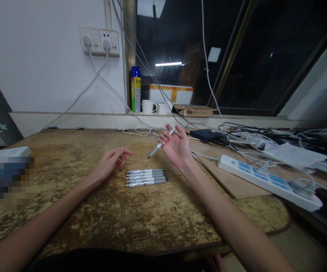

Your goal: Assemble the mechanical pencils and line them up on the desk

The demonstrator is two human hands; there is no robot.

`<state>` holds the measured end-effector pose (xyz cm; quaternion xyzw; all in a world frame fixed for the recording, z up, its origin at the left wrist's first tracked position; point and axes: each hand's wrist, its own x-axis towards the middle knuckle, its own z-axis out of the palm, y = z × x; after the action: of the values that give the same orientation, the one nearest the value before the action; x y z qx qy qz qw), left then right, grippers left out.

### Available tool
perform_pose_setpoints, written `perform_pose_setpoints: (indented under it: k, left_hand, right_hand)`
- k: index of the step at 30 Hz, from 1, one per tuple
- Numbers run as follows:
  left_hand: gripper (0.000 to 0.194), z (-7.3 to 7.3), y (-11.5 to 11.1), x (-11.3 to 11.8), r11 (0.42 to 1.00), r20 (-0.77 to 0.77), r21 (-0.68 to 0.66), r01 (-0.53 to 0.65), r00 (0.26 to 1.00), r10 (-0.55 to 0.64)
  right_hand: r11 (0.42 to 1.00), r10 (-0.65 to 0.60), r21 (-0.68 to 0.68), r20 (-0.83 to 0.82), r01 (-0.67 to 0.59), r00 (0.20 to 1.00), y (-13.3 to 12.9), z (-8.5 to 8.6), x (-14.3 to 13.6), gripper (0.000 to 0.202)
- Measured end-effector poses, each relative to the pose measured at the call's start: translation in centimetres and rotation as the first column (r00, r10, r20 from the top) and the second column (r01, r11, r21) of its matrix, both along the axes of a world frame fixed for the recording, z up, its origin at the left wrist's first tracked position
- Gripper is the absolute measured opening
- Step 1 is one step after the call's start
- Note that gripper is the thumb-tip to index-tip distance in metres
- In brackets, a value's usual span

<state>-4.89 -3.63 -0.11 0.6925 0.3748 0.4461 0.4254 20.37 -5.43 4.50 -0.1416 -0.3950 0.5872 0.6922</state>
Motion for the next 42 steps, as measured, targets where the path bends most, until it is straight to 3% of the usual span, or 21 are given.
perform_pose_setpoints:
  k: [6, 25, 42]
  left_hand:
    - [0.048, -0.03, 0.04, -0.02, 1.000, -0.018, -0.003, -0.006, 1.000, 0.006]
    - [0.046, 0.14, -0.05, 0.21, 1.000, -0.010, 0.001, -0.001, 1.000, 0.001]
    - [0.050, -0.42, 0.29, -0.15, 0.999, -0.095, 0.035, 0.017, 0.995, -0.013]
  right_hand:
    - [1.000, 0.000, 0.000, 0.042, 0.000, 0.999, 0.04, -0.24, 0.02, 0.031]
    - [0.999, 0.041, -0.012, -0.042, -0.042, 0.998, -0.26, -0.07, 0.08, 0.023]
    - [0.982, 0.180, -0.011, -0.205, -0.186, 0.962, -0.47, -0.29, 0.06, 0.023]
